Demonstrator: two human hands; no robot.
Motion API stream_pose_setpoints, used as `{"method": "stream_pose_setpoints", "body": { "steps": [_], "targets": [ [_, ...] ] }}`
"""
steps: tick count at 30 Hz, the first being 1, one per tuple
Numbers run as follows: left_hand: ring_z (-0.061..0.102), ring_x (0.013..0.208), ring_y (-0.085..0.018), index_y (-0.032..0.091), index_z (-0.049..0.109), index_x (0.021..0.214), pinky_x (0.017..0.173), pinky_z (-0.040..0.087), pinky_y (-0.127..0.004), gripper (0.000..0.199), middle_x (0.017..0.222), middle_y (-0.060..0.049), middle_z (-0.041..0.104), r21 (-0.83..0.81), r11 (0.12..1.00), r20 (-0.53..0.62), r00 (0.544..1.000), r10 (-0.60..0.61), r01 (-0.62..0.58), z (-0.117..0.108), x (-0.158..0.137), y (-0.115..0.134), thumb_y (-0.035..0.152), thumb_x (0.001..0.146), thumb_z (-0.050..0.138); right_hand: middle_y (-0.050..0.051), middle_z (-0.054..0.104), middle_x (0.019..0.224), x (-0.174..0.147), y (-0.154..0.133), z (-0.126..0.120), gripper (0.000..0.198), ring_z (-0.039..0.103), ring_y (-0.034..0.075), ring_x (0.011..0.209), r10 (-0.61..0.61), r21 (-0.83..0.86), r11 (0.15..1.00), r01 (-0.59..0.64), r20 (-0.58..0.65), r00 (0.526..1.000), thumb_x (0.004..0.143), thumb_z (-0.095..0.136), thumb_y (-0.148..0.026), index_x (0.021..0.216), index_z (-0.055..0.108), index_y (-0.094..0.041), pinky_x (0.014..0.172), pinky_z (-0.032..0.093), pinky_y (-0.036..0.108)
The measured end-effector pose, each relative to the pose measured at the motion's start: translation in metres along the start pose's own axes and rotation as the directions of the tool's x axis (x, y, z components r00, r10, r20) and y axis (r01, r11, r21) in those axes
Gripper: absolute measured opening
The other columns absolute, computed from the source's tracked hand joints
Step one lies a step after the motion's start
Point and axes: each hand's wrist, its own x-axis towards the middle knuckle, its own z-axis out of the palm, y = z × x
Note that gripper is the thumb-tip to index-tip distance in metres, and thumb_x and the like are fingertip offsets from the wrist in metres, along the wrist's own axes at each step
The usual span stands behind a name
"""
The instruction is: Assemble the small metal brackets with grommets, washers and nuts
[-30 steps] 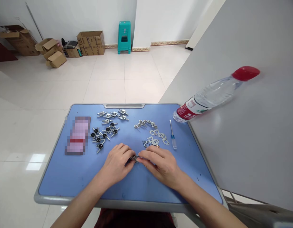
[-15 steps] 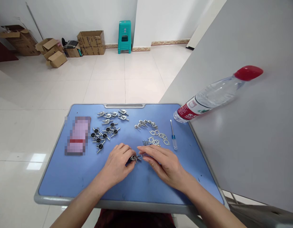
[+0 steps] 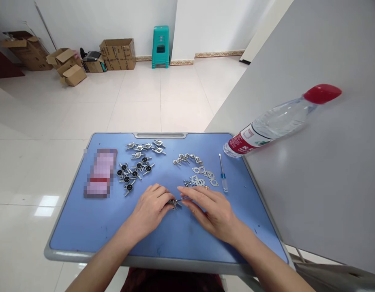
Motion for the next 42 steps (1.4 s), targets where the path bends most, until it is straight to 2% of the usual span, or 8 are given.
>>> {"method": "stream_pose_setpoints", "body": {
  "steps": [6, 11, 16, 21, 28, 34, 36, 42],
  "targets": [
    [0.053, 0.087, -0.019, 0.018, 0.06, 0.1, 0.075, 0.043, -0.033, 0.008, 0.091, -0.002, 0.063, 0.036, 0.999, -0.001, 1.0, 0.019, -0.019, 0.0, 0.0, 0.001, 0.018, 0.094, 0.055, 0.008, 0.071, 0.096, 0.0, -0.001, -0.003, 0.04, 0.067, 0.016, 0.081, 0.003, 0.044, 0.999, -0.004, 0.039, 0.999, 0.095, 0.045, -0.009, 0.133, 0.048, -0.019, 0.065, 0.055, 0.027],
    [0.052, 0.084, -0.019, 0.017, 0.061, 0.093, 0.073, 0.043, -0.033, 0.01, 0.086, -0.002, 0.062, 0.053, 0.998, 0.0, 1.0, 0.019, -0.019, -0.002, 0.001, 0.002, 0.019, 0.096, 0.051, 0.009, 0.07, 0.1, 0.0, -0.002, -0.004, 0.042, 0.067, 0.016, 0.082, -0.006, 0.071, 0.998, 0.001, 0.067, 0.998, 0.094, 0.044, -0.007, 0.134, 0.048, -0.02, 0.063, 0.055, 0.027],
    [0.052, 0.086, -0.019, 0.018, 0.061, 0.102, 0.075, 0.043, -0.033, 0.01, 0.089, -0.003, 0.062, 0.037, 0.999, 0.019, 1.0, 0.021, -0.022, -0.001, 0.002, 0.001, 0.018, 0.095, 0.053, 0.008, 0.07, 0.101, 0.0, -0.001, -0.006, 0.043, 0.066, 0.017, 0.088, 0.024, 0.122, 0.992, -0.035, 0.095, 0.995, 0.095, 0.043, -0.007, 0.136, 0.045, -0.019, 0.069, 0.056, 0.029],
    [0.052, 0.086, -0.019, 0.018, 0.06, 0.098, 0.076, 0.043, -0.033, 0.008, 0.09, -0.003, 0.062, 0.018, 1.0, 0.022, 0.999, 0.023, -0.024, -0.001, 0.002, -0.001, 0.019, 0.096, 0.053, 0.005, 0.071, 0.089, 0.001, -0.003, 0.0, 0.025, 0.065, 0.014, 0.075, 0.035, 0.091, 0.995, -0.035, -0.008, 0.999, 0.095, 0.049, -0.01, 0.117, 0.056, -0.02, 0.066, 0.054, 0.026],
    [0.053, 0.087, -0.019, 0.018, 0.061, 0.098, 0.078, 0.045, -0.034, 0.008, 0.091, -0.003, 0.064, 0.0, 0.999, 0.017, 0.999, 0.033, -0.033, -0.002, 0.003, 0.0, 0.019, 0.095, 0.053, 0.002, 0.064, 0.073, 0.0, -0.003, 0.008, 0.008, 0.058, 0.013, 0.062, 0.068, 0.008, 0.998, -0.067, -0.065, 0.996, 0.095, 0.051, -0.016, 0.097, 0.058, -0.02, 0.057, 0.048, 0.024],
    [0.054, 0.087, -0.019, 0.018, 0.062, 0.097, 0.077, 0.046, -0.033, 0.008, 0.092, -0.003, 0.065, 0.01, 0.999, 0.014, 0.999, 0.037, -0.038, -0.002, 0.003, -0.001, 0.019, 0.095, 0.054, -0.001, 0.059, 0.061, 0.001, -0.001, 0.009, 0.016, 0.053, 0.012, 0.052, 0.122, -0.01, 0.992, -0.123, -0.083, 0.989, 0.095, 0.054, -0.028, 0.082, 0.056, -0.02, 0.05, 0.042, 0.023],
    [0.055, 0.087, -0.019, 0.017, 0.061, 0.097, 0.078, 0.047, -0.034, 0.007, 0.092, -0.003, 0.065, 0.003, 0.999, 0.01, 0.999, 0.041, -0.041, -0.002, 0.002, -0.001, 0.019, 0.095, 0.055, 0.0, 0.06, 0.062, 0.001, -0.001, 0.01, 0.016, 0.054, 0.012, 0.053, 0.118, 0.002, 0.993, -0.118, -0.101, 0.988, 0.094, 0.056, -0.03, 0.081, 0.056, -0.02, 0.05, 0.043, 0.023],
    [0.055, 0.087, -0.019, 0.018, 0.061, 0.099, 0.077, 0.049, -0.033, 0.009, 0.092, -0.004, 0.064, 0.013, 0.999, -0.001, 0.999, 0.039, -0.039, -0.003, 0.0, -0.002, 0.022, 0.095, 0.054, 0.005, 0.067, 0.08, -0.001, 0.003, 0.01, 0.01, 0.065, 0.016, 0.071, 0.143, 0.094, 0.987, -0.133, -0.11, 0.984, 0.092, 0.059, -0.028, 0.086, 0.057, -0.021, 0.059, 0.052, 0.025]
  ]
}}
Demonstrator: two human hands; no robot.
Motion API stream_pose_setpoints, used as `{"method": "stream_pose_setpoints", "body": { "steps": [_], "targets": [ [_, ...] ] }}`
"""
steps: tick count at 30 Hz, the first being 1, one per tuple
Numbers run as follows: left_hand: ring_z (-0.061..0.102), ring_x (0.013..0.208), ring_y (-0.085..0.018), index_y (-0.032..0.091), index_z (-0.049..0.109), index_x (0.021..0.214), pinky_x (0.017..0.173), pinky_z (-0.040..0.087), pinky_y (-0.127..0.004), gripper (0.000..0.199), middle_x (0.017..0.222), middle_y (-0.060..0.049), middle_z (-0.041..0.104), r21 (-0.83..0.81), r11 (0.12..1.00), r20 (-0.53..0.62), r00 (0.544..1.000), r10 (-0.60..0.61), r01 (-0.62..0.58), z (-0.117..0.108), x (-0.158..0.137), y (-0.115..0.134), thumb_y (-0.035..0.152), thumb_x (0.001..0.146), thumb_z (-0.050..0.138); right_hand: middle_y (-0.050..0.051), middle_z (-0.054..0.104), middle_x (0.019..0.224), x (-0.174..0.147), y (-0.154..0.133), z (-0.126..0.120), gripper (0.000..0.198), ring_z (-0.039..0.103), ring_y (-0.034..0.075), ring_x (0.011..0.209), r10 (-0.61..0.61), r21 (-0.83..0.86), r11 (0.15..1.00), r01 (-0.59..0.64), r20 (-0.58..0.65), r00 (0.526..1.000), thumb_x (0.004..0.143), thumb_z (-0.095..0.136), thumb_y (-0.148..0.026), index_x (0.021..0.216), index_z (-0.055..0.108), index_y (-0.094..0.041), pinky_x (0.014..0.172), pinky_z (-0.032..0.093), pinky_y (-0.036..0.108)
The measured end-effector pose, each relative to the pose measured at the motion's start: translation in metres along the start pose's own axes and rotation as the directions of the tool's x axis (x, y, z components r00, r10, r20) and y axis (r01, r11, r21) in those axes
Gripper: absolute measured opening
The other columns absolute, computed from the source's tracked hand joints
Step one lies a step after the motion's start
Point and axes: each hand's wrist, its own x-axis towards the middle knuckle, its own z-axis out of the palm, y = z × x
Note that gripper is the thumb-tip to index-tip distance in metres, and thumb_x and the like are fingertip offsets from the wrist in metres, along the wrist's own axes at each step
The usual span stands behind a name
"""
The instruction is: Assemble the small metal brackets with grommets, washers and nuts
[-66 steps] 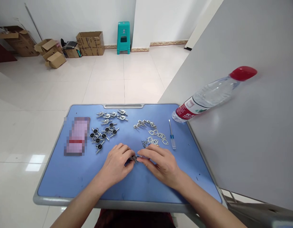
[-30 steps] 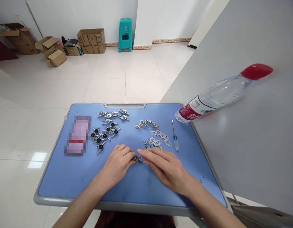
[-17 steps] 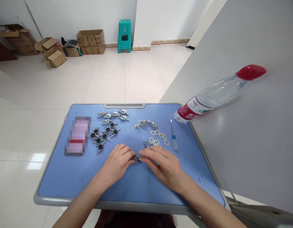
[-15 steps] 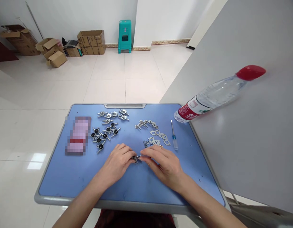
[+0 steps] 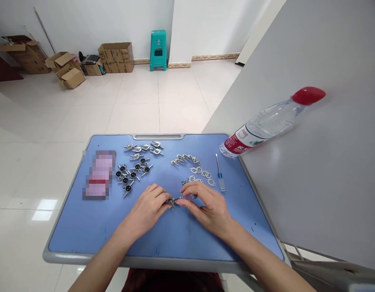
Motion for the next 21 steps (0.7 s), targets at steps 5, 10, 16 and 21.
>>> {"method": "stream_pose_setpoints", "body": {
  "steps": [5, 10, 16, 21],
  "targets": [
    [0.055, 0.089, -0.019, 0.018, 0.06, 0.105, 0.077, 0.05, -0.033, 0.012, 0.094, -0.004, 0.063, -0.019, 1.0, 0.015, 1.0, -0.014, 0.015, -0.0021, -0.0023, -0.0002, 0.02, 0.096, 0.053, 0.003, 0.066, 0.073, -0.0004, 0.0019, -0.0026, 0.007, 0.064, 0.015, 0.064, 0.014, -0.001, 1.0, -0.014, 0.021, 1.0, 0.092, 0.059, -0.026, 0.089, 0.058, -0.02, 0.059, 0.052, 0.025],
    [0.057, 0.088, -0.019, 0.018, 0.06, 0.106, 0.075, 0.051, -0.033, 0.015, 0.094, -0.005, 0.064, 0.013, 1.0, 0.019, 1.0, -0.018, 0.017, -0.0019, -0.0029, 0.0007, 0.019, 0.098, 0.048, 0.003, 0.068, 0.076, -0.0011, 0.0005, -0.0023, 0.008, 0.063, 0.015, 0.065, -0.036, -0.02, 0.999, 0.037, 0.038, 0.999, 0.094, 0.055, -0.022, 0.1, 0.06, -0.021, 0.059, 0.052, 0.025],
    [0.058, 0.086, -0.019, 0.018, 0.06, 0.106, 0.074, 0.051, -0.033, 0.016, 0.094, -0.005, 0.065, 0.02, 1.0, 0.032, 0.999, -0.017, 0.016, -0.0026, -0.0023, 0.0019, 0.018, 0.098, 0.047, 0.002, 0.067, 0.074, -0.0016, -0.0017, 0.0004, 0.013, 0.063, 0.014, 0.061, -0.042, -0.043, 0.998, 0.043, 0.021, 0.999, 0.093, 0.055, -0.019, 0.103, 0.062, -0.022, 0.057, 0.052, 0.024],
    [0.056, 0.086, -0.02, 0.017, 0.06, 0.104, 0.073, 0.051, -0.033, 0.015, 0.092, -0.005, 0.064, 0.013, 1.0, 0.034, 0.999, -0.016, 0.015, -0.0028, -0.0017, 0.0024, 0.016, 0.097, 0.047, 0.0, 0.063, 0.066, -0.0006, -0.0017, 0.0002, 0.01, 0.055, 0.012, 0.054, -0.002, -0.06, 0.998, 0.003, 0.024, 1.0, 0.095, 0.054, -0.024, 0.088, 0.061, -0.021, 0.051, 0.045, 0.023]
  ]
}}
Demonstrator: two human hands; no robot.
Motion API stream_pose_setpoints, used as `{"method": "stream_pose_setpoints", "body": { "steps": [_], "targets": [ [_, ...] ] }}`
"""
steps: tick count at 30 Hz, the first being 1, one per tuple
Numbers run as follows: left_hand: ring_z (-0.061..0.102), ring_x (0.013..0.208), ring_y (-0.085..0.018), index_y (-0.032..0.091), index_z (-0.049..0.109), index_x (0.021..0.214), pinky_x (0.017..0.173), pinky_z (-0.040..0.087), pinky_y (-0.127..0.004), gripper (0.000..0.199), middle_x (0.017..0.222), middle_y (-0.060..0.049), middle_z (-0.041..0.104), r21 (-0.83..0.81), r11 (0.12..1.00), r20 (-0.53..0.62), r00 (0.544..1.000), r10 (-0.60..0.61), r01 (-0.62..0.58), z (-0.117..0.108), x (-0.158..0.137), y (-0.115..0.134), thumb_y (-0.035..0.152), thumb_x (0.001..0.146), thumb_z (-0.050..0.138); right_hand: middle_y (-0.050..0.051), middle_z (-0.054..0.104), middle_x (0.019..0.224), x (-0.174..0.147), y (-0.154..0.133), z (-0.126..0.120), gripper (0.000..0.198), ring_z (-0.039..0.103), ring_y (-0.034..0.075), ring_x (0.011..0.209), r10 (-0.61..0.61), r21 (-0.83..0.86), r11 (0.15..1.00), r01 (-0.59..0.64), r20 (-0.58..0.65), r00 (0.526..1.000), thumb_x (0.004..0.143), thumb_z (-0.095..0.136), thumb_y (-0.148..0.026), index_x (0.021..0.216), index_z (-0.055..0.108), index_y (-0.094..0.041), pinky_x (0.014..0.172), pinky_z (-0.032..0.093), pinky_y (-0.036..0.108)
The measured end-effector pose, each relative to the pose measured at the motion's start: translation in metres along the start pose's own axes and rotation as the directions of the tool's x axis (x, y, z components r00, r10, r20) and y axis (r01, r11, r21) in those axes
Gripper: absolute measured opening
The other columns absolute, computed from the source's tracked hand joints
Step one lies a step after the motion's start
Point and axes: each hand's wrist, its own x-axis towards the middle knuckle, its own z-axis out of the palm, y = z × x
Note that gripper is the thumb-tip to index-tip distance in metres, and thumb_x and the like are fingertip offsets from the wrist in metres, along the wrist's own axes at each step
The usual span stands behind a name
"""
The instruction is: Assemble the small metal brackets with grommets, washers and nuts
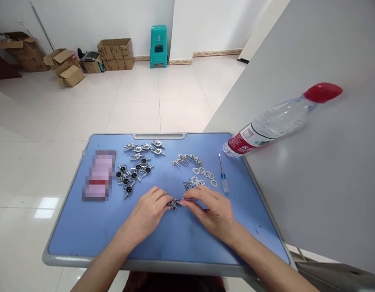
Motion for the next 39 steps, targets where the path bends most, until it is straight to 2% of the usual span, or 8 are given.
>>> {"method": "stream_pose_setpoints", "body": {
  "steps": [11, 17, 19, 21, 24, 27, 34, 39],
  "targets": [
    [0.057, 0.083, -0.019, 0.018, 0.059, 0.096, 0.071, 0.048, -0.032, 0.009, 0.088, -0.002, 0.064, -0.061, 0.992, -0.005, 0.994, -0.109, 0.109, 0.001, 0.0, 0.002, 0.014, 0.089, 0.06, 0.001, 0.066, 0.073, 0.004, 0.004, -0.013, 0.001, 0.062, 0.014, 0.061, 0.044, 0.027, 0.999, -0.041, -0.113, 0.993, 0.092, 0.057, -0.022, 0.092, 0.058, -0.021, 0.059, 0.051, 0.024],
    [0.059, 0.068, -0.017, 0.019, 0.054, 0.115, 0.064, 0.048, -0.029, 0.033, 0.07, 0.004, 0.061, -0.153, 0.952, 0.046, 0.964, -0.262, 0.265, 0.001, -0.002, 0.005, 0.025, 0.085, 0.066, -0.001, 0.062, 0.07, 0.004, 0.023, -0.026, 0.012, 0.061, 0.014, 0.062, 0.333, 0.045, 0.942, -0.332, -0.235, 0.913, 0.095, 0.047, -0.026, 0.1, 0.057, -0.022, 0.061, 0.047, 0.025],
    [0.058, 0.064, -0.017, 0.02, 0.055, 0.114, 0.062, 0.047, -0.03, 0.028, 0.069, 0.003, 0.061, -0.158, 0.947, 0.027, 0.96, -0.279, 0.28, -0.003, -0.002, 0.006, 0.027, 0.088, 0.059, -0.003, 0.058, 0.065, 0.005, 0.029, -0.03, 0.018, 0.057, 0.014, 0.058, 0.454, 0.049, 0.89, -0.453, -0.164, 0.876, 0.097, 0.041, -0.029, 0.102, 0.056, -0.021, 0.057, 0.044, 0.024],
    [0.06, 0.075, -0.019, 0.019, 0.055, 0.116, 0.069, 0.05, -0.033, 0.028, 0.085, -0.003, 0.064, -0.132, 0.968, -0.05, 0.974, -0.22, 0.212, -0.008, -0.001, 0.007, 0.018, 0.089, 0.048, -0.004, 0.053, 0.059, 0.006, 0.032, -0.033, 0.021, 0.051, 0.013, 0.052, 0.505, -0.007, 0.863, -0.506, -0.017, 0.863, 0.097, 0.039, -0.03, 0.1, 0.057, -0.021, 0.053, 0.039, 0.024],
    [0.052, 0.113, -0.023, 0.022, 0.047, 0.131, 0.094, 0.046, -0.041, 0.055, 0.126, -0.009, 0.057, -0.082, 0.996, -0.078, 0.996, -0.044, 0.038, -0.013, 0.002, 0.007, 0.001, 0.082, 0.039, -0.004, 0.054, 0.059, 0.008, 0.033, -0.032, 0.018, 0.049, 0.013, 0.052, 0.471, -0.124, 0.882, -0.455, 0.265, 0.842, 0.095, 0.044, -0.028, 0.092, 0.06, -0.021, 0.053, 0.035, 0.024],
    [0.044, 0.124, -0.023, 0.027, 0.039, 0.14, 0.103, 0.042, -0.043, 0.067, 0.134, -0.005, 0.052, -0.077, 0.996, 0.009, 0.999, 0.041, -0.04, -0.011, 0.004, 0.006, -0.004, 0.08, 0.039, -0.001, 0.063, 0.069, 0.009, 0.031, -0.028, 0.009, 0.055, 0.015, 0.061, 0.428, -0.215, 0.904, -0.37, 0.431, 0.794, 0.091, 0.052, -0.021, 0.09, 0.061, -0.021, 0.06, 0.037, 0.026],
    [0.049, 0.11, -0.024, 0.026, 0.046, 0.133, 0.092, 0.046, -0.043, 0.052, 0.111, -0.005, 0.06, -0.094, 0.996, 0.05, 0.999, 0.004, 0.001, -0.004, 0.003, 0.0, 0.002, 0.087, 0.05, 0.003, 0.07, 0.088, 0.008, 0.031, -0.02, 0.01, 0.064, 0.02, 0.076, 0.463, -0.356, 0.879, -0.316, 0.486, 0.741, 0.088, 0.058, -0.015, 0.096, 0.062, -0.019, 0.062, 0.038, 0.028],
    [0.052, 0.101, -0.025, 0.024, 0.05, 0.127, 0.085, 0.044, -0.042, 0.046, 0.102, -0.005, 0.061, -0.012, 1.0, 0.016, 1.0, -0.007, 0.007, -0.006, 0.002, 0.002, 0.01, 0.085, 0.062, 0.004, 0.071, 0.093, 0.005, 0.032, -0.016, 0.011, 0.066, 0.021, 0.079, 0.46, -0.36, 0.879, -0.313, 0.467, 0.755, 0.089, 0.058, -0.015, 0.098, 0.062, -0.019, 0.062, 0.039, 0.028]
  ]
}}
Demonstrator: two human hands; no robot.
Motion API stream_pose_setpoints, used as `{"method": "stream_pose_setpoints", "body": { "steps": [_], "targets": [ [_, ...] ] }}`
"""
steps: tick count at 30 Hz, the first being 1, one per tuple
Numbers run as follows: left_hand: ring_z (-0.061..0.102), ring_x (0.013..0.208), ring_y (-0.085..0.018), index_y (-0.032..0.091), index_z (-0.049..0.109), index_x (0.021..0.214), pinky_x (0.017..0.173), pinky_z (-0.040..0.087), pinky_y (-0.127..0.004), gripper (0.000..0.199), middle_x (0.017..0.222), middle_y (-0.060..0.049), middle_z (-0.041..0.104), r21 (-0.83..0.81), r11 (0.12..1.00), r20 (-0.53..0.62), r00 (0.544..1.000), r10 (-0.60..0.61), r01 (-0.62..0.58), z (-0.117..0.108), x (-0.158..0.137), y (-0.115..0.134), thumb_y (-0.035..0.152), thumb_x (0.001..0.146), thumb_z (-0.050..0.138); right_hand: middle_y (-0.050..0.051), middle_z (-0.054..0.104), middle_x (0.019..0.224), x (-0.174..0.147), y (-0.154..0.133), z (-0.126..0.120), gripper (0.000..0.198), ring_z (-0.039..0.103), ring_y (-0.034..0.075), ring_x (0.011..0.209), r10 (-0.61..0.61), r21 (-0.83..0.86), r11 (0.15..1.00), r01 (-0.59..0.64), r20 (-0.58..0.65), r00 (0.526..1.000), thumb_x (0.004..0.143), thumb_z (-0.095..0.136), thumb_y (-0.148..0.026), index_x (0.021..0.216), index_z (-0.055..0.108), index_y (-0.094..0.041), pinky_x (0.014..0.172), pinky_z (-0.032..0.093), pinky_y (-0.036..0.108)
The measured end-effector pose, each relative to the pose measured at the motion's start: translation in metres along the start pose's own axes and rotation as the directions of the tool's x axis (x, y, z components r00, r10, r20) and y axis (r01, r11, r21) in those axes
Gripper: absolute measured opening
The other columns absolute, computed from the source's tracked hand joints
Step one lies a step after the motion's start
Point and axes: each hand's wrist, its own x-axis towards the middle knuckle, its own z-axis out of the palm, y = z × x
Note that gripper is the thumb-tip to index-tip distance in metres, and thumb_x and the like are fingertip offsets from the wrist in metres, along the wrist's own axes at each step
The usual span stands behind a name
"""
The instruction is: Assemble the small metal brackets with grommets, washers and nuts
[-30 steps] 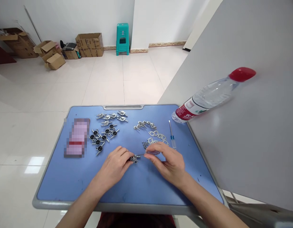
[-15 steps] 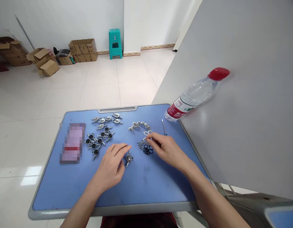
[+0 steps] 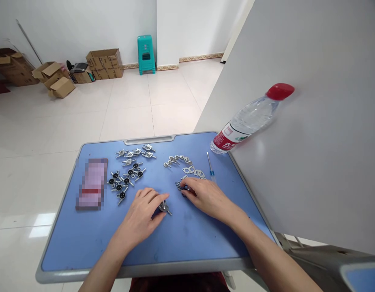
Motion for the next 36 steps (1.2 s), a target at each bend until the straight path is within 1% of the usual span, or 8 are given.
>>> {"method": "stream_pose_setpoints", "body": {
  "steps": [2, 8, 17, 21, 28, 30, 33, 36],
  "targets": [
    [0.052, 0.099, -0.025, 0.024, 0.052, 0.124, 0.084, 0.044, -0.041, 0.043, 0.104, -0.005, 0.059, 0.012, 1.0, -0.01, 1.0, -0.009, 0.009, -0.002, -0.001, 0.001, 0.011, 0.085, 0.063, 0.004, 0.071, 0.094, -0.001, 0.0, 0.001, 0.01, 0.066, 0.021, 0.08, -0.008, -0.008, 1.0, 0.008, -0.004, 1.0, 0.089, 0.058, -0.015, 0.098, 0.062, -0.019, 0.062, 0.039, 0.028],
    [0.052, 0.093, -0.022, 0.021, 0.058, 0.099, 0.08, 0.044, -0.036, 0.015, 0.101, -0.005, 0.055, -0.002, 1.0, -0.004, 1.0, -0.01, 0.01, -0.001, -0.003, 0.002, 0.011, 0.089, 0.056, 0.002, 0.071, 0.094, -0.002, -0.001, 0.002, 0.013, 0.067, 0.02, 0.076, -0.014, -0.038, 0.999, 0.014, -0.003, 1.0, 0.089, 0.059, -0.015, 0.1, 0.061, -0.02, 0.059, 0.038, 0.028],
    [0.053, 0.089, -0.02, 0.021, 0.056, 0.097, 0.076, 0.045, -0.032, 0.015, 0.099, -0.004, 0.056, -0.044, 0.999, 0.052, 0.999, -0.011, 0.013, 0.004, -0.003, 0.001, 0.008, 0.091, 0.051, 0.003, 0.071, 0.095, -0.002, 0.001, 0.008, 0.012, 0.066, 0.019, 0.073, -0.009, -0.043, 0.999, 0.009, -0.006, 1.0, 0.089, 0.057, -0.014, 0.098, 0.061, -0.02, 0.057, 0.036, 0.027],
    [0.053, 0.087, -0.019, 0.02, 0.056, 0.098, 0.073, 0.045, -0.031, 0.015, 0.098, -0.005, 0.057, -0.011, 1.0, 0.035, 0.999, 0.013, -0.012, 0.004, -0.003, 0.002, 0.009, 0.093, 0.047, 0.002, 0.07, 0.092, -0.001, 0.0, 0.009, 0.009, 0.064, 0.017, 0.069, -0.012, -0.029, 1.0, 0.012, -0.015, 1.0, 0.089, 0.055, -0.014, 0.093, 0.061, -0.02, 0.056, 0.035, 0.026],
    [0.052, 0.085, -0.019, 0.02, 0.057, 0.095, 0.073, 0.044, -0.032, 0.016, 0.095, -0.004, 0.058, 0.01, 1.0, 0.022, 0.999, 0.024, -0.024, 0.004, -0.002, 0.003, 0.01, 0.093, 0.045, 0.003, 0.07, 0.087, 0.0, 0.002, 0.011, 0.014, 0.061, 0.016, 0.066, -0.025, -0.008, 1.0, 0.025, -0.024, 0.999, 0.089, 0.049, -0.011, 0.088, 0.06, -0.019, 0.056, 0.036, 0.027],
    [0.052, 0.086, -0.019, 0.02, 0.057, 0.095, 0.074, 0.044, -0.032, 0.014, 0.095, -0.004, 0.058, 0.0, 1.0, 0.024, 1.0, 0.014, -0.014, 0.004, -0.002, 0.002, 0.011, 0.093, 0.047, 0.003, 0.069, 0.086, -0.001, 0.004, 0.009, 0.015, 0.061, 0.017, 0.067, -0.02, 0.036, 0.999, 0.021, -0.048, 0.999, 0.089, 0.048, -0.011, 0.088, 0.06, -0.02, 0.057, 0.038, 0.027],
    [0.053, 0.086, -0.019, 0.02, 0.057, 0.096, 0.075, 0.042, -0.033, 0.012, 0.095, -0.004, 0.059, -0.007, 1.0, 0.016, 1.0, 0.007, -0.007, 0.005, -0.003, 0.0, 0.011, 0.092, 0.05, 0.003, 0.067, 0.082, -0.002, 0.002, 0.005, 0.014, 0.059, 0.015, 0.066, -0.017, 0.144, 0.989, 0.037, -0.139, 0.99, 0.09, 0.048, -0.014, 0.087, 0.06, -0.02, 0.057, 0.04, 0.026],
    [0.053, 0.087, -0.019, 0.02, 0.057, 0.097, 0.077, 0.04, -0.034, 0.011, 0.096, -0.003, 0.059, -0.021, 1.0, 0.018, 1.0, -0.002, 0.002, 0.005, -0.003, 0.0, 0.012, 0.092, 0.052, 0.002, 0.063, 0.074, -0.005, -0.006, 0.005, 0.014, 0.055, 0.013, 0.062, -0.137, 0.211, 0.96, 0.183, -0.215, 0.967, 0.092, 0.047, -0.016, 0.086, 0.06, -0.019, 0.056, 0.04, 0.024]
  ]
}}
